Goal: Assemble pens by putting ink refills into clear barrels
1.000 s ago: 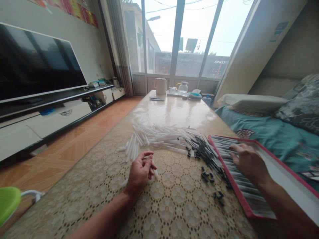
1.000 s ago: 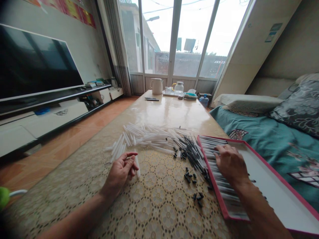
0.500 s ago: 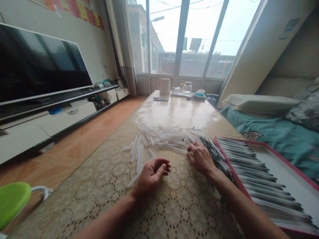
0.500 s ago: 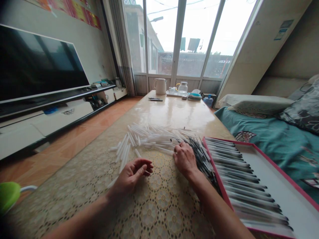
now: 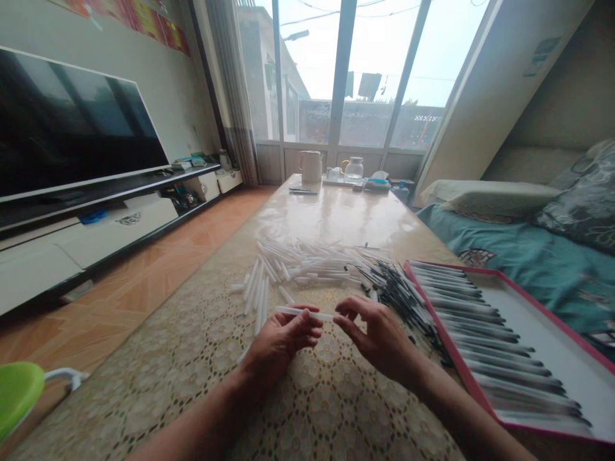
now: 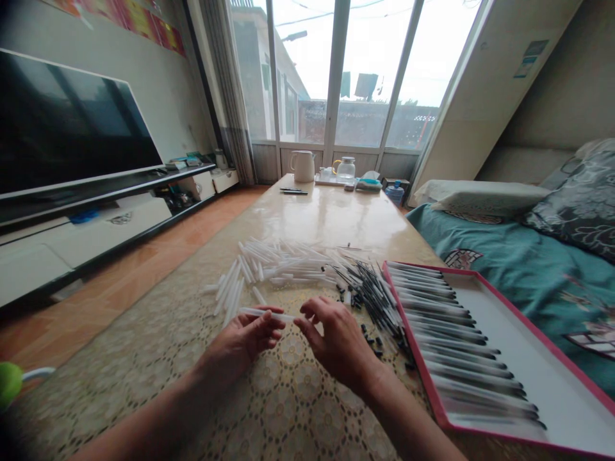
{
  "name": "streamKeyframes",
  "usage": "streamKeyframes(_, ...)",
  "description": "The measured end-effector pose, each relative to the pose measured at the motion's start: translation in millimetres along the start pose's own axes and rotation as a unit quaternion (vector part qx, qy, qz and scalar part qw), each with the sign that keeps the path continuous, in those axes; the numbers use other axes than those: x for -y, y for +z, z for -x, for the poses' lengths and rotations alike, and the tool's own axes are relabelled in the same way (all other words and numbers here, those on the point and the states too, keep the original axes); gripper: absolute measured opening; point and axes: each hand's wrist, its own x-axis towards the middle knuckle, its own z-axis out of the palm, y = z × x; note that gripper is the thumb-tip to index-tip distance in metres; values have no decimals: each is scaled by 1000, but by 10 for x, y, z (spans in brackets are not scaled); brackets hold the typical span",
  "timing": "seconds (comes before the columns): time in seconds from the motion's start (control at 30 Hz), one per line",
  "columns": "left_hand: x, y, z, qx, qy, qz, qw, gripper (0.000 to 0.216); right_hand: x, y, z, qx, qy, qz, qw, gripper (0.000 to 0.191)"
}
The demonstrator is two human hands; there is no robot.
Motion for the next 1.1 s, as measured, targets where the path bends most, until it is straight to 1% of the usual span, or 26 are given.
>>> streamKeyframes(0.03, -1, -3, -3, -11, 1, 7, 1000, 23, -76, -61, 13, -7, 26, 33, 999, 16)
streamKeyframes(0.07, -3, -4, -6, -23, 4, 15, 1000, 22, -170, -123, 34, -24, 66, 87, 994, 17)
streamKeyframes(0.1, -5, -3, -7, -34, 6, 22, 999, 22, -272, -179, 61, -38, 108, 160, 980, 14)
streamKeyframes(0.13, -7, -2, -9, -42, 9, 28, 999, 23, -375, -224, 95, -46, 144, 233, 961, 11)
streamKeyframes(0.2, -10, -1, -10, -46, 14, 36, 998, 24, -546, -266, 170, -31, 186, 324, 927, 8)
streamKeyframes(0.27, -11, 0, -11, -45, 19, 40, 998, 24, -650, -246, 237, -9, 208, 363, 908, 9)
streamKeyframes(0.37, -8, 6, -9, -49, 25, 46, 997, 23, -702, -182, 287, 6, 225, 376, 899, 9)
streamKeyframes(0.47, -7, 24, 2, -62, 29, 49, 996, 20, -687, -178, 274, -13, 230, 363, 903, 9)
streamKeyframes(0.53, -13, 40, 10, -76, 30, 49, 995, 17, -631, -214, 245, -38, 207, 322, 923, 11)
streamKeyframes(0.6, -29, 53, 13, -95, 33, 56, 993, 14, -516, -248, 214, -51, 161, 231, 958, 12)
streamKeyframes(0.63, -40, 57, 12, -105, 34, 63, 992, 14, -437, -255, 202, -46, 137, 169, 975, 12)
streamKeyframes(0.7, -65, 55, 4, -126, 41, 81, 988, 15, -258, -242, 191, -27, 101, 54, 993, 13)
streamKeyframes(0.77, -86, 43, -6, -143, 49, 97, 984, 15, -86, -197, 196, -17, 72, 1, 997, 13)
streamKeyframes(0.87, -100, 19, -18, -154, 57, 110, 980, 14, 84, -124, 216, -25, 44, -8, 999, 13)
streamKeyframes(0.97, -97, 6, -20, -154, 57, 110, 980, 15, 133, -89, 229, -39, 39, -21, 998, 13)
streamKeyframes(1.1, -89, 2, -22, -158, 55, 112, 980, 15, 116, -89, 232, -49, 46, -35, 997, 12)
